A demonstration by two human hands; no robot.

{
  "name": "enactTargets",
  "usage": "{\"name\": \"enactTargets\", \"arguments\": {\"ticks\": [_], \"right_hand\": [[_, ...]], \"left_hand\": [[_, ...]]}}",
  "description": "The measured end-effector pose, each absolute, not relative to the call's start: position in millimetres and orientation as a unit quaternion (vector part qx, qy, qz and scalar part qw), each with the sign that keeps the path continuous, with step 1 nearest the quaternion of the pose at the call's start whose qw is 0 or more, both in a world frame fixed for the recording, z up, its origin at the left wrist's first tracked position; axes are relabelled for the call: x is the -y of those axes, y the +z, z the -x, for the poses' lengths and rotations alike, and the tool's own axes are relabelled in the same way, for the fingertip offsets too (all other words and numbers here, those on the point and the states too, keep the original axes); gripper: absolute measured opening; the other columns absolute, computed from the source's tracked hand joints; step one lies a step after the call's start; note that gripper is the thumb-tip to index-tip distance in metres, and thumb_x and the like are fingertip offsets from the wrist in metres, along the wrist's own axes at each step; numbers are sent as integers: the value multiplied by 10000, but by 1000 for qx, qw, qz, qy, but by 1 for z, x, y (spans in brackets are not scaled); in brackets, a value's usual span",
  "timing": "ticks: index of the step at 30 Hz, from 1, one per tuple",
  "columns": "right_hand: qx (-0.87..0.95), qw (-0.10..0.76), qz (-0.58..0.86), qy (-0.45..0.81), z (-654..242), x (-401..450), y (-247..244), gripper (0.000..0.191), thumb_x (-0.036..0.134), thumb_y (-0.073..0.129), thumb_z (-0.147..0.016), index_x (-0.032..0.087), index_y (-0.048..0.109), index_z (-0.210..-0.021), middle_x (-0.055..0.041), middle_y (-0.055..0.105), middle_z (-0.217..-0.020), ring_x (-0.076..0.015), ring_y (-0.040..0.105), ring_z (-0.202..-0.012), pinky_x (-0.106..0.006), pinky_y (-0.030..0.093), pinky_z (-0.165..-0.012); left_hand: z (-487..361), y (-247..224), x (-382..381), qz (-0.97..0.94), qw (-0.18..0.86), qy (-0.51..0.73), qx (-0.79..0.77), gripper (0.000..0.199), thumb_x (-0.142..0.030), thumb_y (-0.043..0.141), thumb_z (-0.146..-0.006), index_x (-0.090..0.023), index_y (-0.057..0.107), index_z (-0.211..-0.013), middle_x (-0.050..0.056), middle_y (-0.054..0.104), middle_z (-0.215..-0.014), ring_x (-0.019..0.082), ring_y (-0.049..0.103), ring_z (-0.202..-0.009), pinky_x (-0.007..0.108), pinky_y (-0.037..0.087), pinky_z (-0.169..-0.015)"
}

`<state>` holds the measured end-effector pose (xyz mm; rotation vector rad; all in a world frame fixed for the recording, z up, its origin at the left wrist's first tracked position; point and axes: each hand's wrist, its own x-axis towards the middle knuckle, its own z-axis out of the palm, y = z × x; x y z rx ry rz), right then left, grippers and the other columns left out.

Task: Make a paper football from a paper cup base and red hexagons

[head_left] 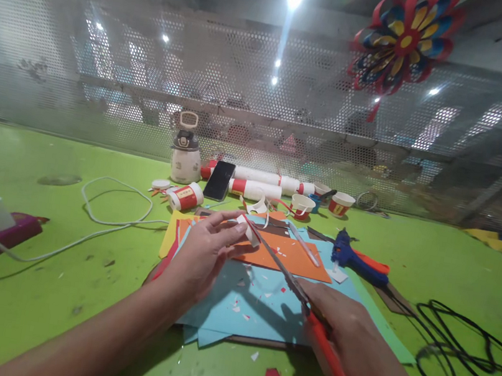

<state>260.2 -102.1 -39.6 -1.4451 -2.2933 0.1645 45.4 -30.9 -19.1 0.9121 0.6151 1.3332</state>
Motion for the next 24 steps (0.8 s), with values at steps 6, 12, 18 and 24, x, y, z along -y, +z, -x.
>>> {"name": "enactTargets", "arguments": {"ticks": [6, 12, 18, 24], "right_hand": [[822, 211, 526, 56, -262, 104, -38, 355, 193, 420, -926, 188, 576, -1245, -140, 694, -1090, -293, 648, -996, -504, 497, -889], [816, 213, 533, 66, -260, 106, -34, 347, 174, 429, -905, 194, 605, -1204, -124, 710, -1044, -294, 658, -971, -485, 503, -886], [812, 228, 528, 102, -256, 107, -29, 304, 205, 454, -919, 209, 616, -1176, -103, 711, -1065, -282, 653, -990, -458, 486, -915], [808, 232, 530, 109, -256, 107, -31, 282, 203, 437, -925, 221, 635, -1126, -92, 719, -1029, -276, 654, -971, -445, 496, -876]], "left_hand": [[-47, -18, 33, -404, 643, 588, -277, 286, -210, 754, -709, -130, 634, -956, 91, 717, -888, 194, 674, -793, 366, 516, -800], [-48, -18, 34, -399, 640, 595, -279, 299, -204, 761, -697, -130, 636, -959, 98, 723, -891, 211, 685, -802, 379, 516, -809], [-49, -17, 34, -395, 641, 595, -279, 279, -200, 768, -689, -142, 648, -935, 83, 723, -866, 221, 693, -822, 379, 515, -814], [-48, -18, 33, -394, 642, 593, -284, 320, -198, 781, -670, -132, 647, -953, 83, 722, -824, 218, 693, -792, 380, 514, -807]]}}
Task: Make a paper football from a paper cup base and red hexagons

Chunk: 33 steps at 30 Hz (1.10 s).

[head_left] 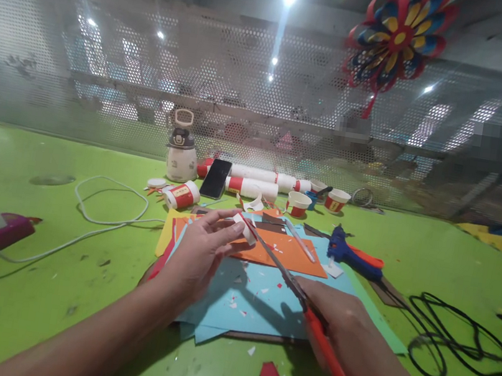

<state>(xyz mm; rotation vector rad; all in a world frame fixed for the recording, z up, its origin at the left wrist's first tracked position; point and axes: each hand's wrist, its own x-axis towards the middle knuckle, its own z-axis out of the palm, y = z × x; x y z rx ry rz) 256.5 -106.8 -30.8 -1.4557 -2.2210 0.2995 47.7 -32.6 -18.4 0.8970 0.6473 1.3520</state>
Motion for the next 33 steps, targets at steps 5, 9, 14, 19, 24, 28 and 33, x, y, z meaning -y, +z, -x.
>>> {"name": "enactTargets", "arguments": {"ticks": [5, 9, 14, 19, 24, 28, 33], "right_hand": [[817, 226, 522, 91, -259, 105, -33, 336, 160, 439, -910, 214, 595, -1202, -110, 694, -1121, -273, 639, -1013, -450, 491, -880], [825, 213, 517, 78, -262, 103, -37, 386, 141, 448, -895, 203, 564, -1258, -128, 669, -1181, -276, 619, -1068, -453, 484, -901], [821, 212, 525, 68, -263, 103, -39, 392, 164, 429, -912, 192, 555, -1282, -145, 678, -1141, -288, 631, -1032, -473, 489, -890], [817, 221, 525, 85, -259, 105, -33, 325, 198, 454, -921, 223, 605, -1208, -109, 708, -1058, -278, 657, -954, -458, 495, -896], [813, 228, 530, 76, -259, 105, -30, 326, 173, 449, -903, 204, 625, -1175, -112, 719, -1019, -281, 669, -922, -452, 514, -863], [813, 231, 530, 73, -259, 106, -30, 335, 156, 460, -891, 201, 636, -1172, -113, 726, -1027, -277, 674, -918, -442, 519, -853], [814, 246, 520, 76, -258, 106, -29, 341, 152, 480, -891, 229, 637, -1185, -83, 722, -1092, -255, 672, -971, -399, 522, -862]], "left_hand": [[-47, -20, 32, -401, 637, 597, -277, 334, -194, 762, -703, -130, 625, -1000, 89, 722, -862, 196, 682, -787, 382, 509, -829], [-49, -20, 33, -401, 635, 600, -278, 317, -191, 772, -686, -130, 635, -965, 103, 724, -897, 208, 686, -787, 381, 518, -795], [-50, -19, 34, -399, 636, 602, -273, 293, -197, 779, -678, -132, 648, -933, 115, 725, -918, 223, 690, -805, 387, 522, -788], [-51, -19, 34, -405, 633, 600, -275, 307, -197, 770, -694, -130, 634, -961, 129, 725, -961, 230, 692, -825, 390, 520, -803], [-50, -19, 34, -411, 630, 599, -275, 291, -188, 753, -718, -122, 622, -969, 130, 721, -969, 211, 687, -812, 371, 524, -792], [-50, -19, 35, -409, 632, 598, -275, 285, -179, 759, -711, -119, 626, -956, 129, 720, -965, 200, 683, -789, 360, 527, -774], [-49, -19, 34, -413, 628, 602, -272, 333, -173, 767, -703, -114, 619, -996, 120, 714, -931, 205, 680, -793, 364, 531, -764]]}}
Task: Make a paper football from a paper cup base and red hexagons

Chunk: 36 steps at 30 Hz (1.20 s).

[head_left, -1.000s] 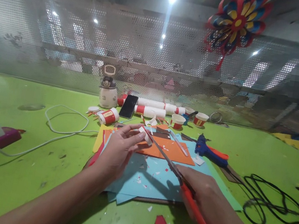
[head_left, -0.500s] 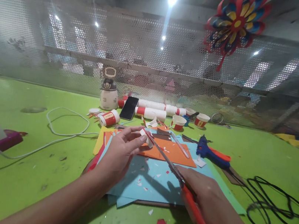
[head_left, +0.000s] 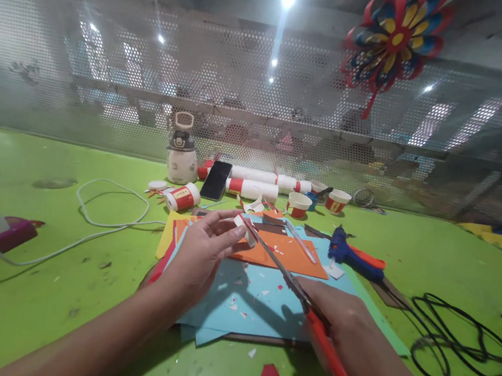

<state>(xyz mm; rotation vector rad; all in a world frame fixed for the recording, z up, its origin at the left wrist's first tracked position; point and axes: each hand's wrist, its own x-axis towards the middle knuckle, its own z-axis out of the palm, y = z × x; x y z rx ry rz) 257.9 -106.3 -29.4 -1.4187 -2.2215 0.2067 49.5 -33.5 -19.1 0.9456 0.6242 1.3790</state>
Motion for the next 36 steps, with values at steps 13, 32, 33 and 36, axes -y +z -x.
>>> {"name": "enactTargets", "arguments": {"ticks": [13, 32, 33, 36], "right_hand": [[824, 232, 517, 21, -264, 105, -36, 398, 156, 472, -876, 224, 609, -1244, -111, 721, -1058, -265, 681, -911, -412, 540, -825], [767, 245, 593, 16, -272, 86, -32, 352, 197, 421, -879, 196, 641, -1154, -79, 732, -1030, -249, 678, -876, -322, 500, -740], [764, 225, 604, 15, -273, 82, -34, 357, 185, 420, -878, 191, 642, -1158, -89, 731, -1053, -258, 680, -897, -326, 495, -748], [754, 169, 635, 13, -274, 72, -39, 342, 166, 425, -880, 166, 663, -1125, -125, 741, -1023, -292, 683, -889, -336, 473, -712]], "left_hand": [[-49, -18, 33, -407, 628, 599, -285, 291, -187, 778, -670, -121, 706, -944, 104, 719, -961, 205, 667, -850, 345, 520, -808], [-45, -24, 28, -407, 648, 590, -256, 461, -186, 773, -704, -101, 623, -1132, 125, 707, -958, 214, 687, -788, 398, 553, -793], [-45, -24, 28, -413, 651, 585, -253, 476, -184, 768, -713, -104, 612, -1155, 132, 702, -990, 224, 689, -814, 398, 557, -788], [-43, -22, 30, -426, 673, 557, -236, 511, -182, 730, -757, -131, 566, -1238, 136, 702, -1013, 265, 702, -864, 396, 576, -745]]}}
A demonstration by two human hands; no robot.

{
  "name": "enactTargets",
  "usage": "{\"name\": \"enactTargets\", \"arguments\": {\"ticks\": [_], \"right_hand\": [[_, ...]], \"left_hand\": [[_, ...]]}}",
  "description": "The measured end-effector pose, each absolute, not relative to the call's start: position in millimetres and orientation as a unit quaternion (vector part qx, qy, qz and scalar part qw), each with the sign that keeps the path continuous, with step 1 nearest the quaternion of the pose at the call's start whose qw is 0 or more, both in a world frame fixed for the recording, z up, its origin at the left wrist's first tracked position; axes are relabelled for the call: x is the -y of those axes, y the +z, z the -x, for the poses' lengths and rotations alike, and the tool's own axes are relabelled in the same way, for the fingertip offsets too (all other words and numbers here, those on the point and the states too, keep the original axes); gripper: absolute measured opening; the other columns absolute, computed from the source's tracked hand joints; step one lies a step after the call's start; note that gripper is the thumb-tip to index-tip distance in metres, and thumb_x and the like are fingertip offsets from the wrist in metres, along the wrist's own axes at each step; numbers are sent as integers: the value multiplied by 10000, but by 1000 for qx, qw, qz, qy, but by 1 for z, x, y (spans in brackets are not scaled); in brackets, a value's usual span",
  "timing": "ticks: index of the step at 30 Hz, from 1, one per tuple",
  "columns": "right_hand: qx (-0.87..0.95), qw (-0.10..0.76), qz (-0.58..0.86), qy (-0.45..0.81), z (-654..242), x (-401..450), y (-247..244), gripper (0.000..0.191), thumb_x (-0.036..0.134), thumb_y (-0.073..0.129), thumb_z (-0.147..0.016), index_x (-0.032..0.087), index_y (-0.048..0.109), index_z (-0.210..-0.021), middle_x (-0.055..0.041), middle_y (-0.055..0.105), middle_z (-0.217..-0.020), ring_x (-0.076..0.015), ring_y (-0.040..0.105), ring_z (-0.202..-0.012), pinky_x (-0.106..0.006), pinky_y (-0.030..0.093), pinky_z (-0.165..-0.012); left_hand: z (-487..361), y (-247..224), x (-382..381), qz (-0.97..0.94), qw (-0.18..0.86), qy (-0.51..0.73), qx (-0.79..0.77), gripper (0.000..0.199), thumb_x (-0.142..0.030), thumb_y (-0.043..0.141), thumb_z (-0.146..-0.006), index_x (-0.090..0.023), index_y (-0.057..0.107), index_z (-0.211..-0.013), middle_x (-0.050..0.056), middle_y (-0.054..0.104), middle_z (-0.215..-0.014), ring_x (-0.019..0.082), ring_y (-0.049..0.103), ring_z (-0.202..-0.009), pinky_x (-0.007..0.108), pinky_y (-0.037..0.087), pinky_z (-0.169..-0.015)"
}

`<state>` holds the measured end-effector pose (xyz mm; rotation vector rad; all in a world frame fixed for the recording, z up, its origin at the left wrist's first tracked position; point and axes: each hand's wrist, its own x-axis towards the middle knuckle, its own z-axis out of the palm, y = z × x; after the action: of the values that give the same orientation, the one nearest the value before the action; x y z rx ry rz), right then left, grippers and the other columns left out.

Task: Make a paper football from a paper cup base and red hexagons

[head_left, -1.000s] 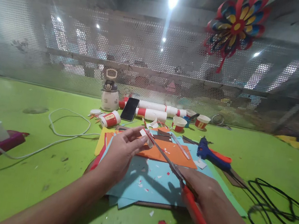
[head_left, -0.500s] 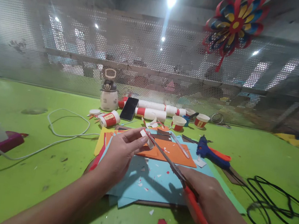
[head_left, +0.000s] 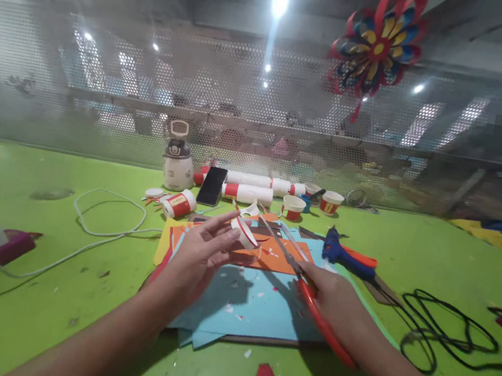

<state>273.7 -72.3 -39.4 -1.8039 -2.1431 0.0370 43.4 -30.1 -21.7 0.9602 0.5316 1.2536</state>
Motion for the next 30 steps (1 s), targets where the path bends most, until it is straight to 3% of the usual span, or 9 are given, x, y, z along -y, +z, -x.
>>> {"name": "enactTargets", "arguments": {"ticks": [6, 9, 16, 21, 25, 30], "right_hand": [[744, 128, 655, 24, -272, 65, -42, 280, 134, 461, -852, 161, 692, -1007, -130, 751, -943, -287, 684, -852, -293, 400, -634], [739, 117, 663, 27, -271, 63, -41, 251, 145, 474, -853, 164, 687, -983, -126, 749, -940, -282, 679, -862, -287, 373, -626], [745, 92, 660, 23, -267, 65, -39, 195, 210, 485, -890, 161, 672, -919, -121, 740, -890, -253, 670, -796, -284, 344, -590], [752, 88, 653, 8, -264, 69, -41, 189, 222, 503, -904, 146, 658, -981, -81, 722, -894, -212, 653, -799, -305, 411, -651], [752, 101, 652, 4, -262, 70, -43, 207, 268, 530, -886, 166, 677, -991, -114, 741, -907, -259, 672, -815, -295, 393, -609], [741, 138, 657, 7, -265, 65, -38, 365, 444, 543, -882, 196, 664, -1120, -120, 753, -971, -291, 687, -866, -292, 415, -631]], "left_hand": [[-40, -14, 33, -417, 725, 509, -204, 438, -205, 629, -842, -142, 551, -1268, 145, 711, -1033, 317, 697, -950, 369, 588, -730], [-37, -13, 29, -393, 723, 529, -208, 392, -211, 611, -851, -122, 584, -1232, 150, 713, -1047, 297, 691, -975, 335, 576, -793], [-35, -12, 22, -372, 729, 536, -210, 468, -185, 583, -838, -152, 529, -1302, 136, 724, -975, 251, 704, -912, 292, 560, -732], [-35, -13, 22, -396, 717, 528, -224, 509, -198, 624, -807, -179, 520, -1305, 113, 716, -967, 203, 692, -859, 278, 538, -736], [-33, -17, 19, -432, 712, 507, -222, 461, -218, 646, -804, -206, 545, -1253, 72, 706, -903, 155, 673, -802, 228, 514, -681], [-33, -24, 12, -443, 712, 482, -255, 309, -303, 594, -825, -120, 603, -1074, 103, 691, -823, 159, 651, -688, 243, 501, -592]]}}
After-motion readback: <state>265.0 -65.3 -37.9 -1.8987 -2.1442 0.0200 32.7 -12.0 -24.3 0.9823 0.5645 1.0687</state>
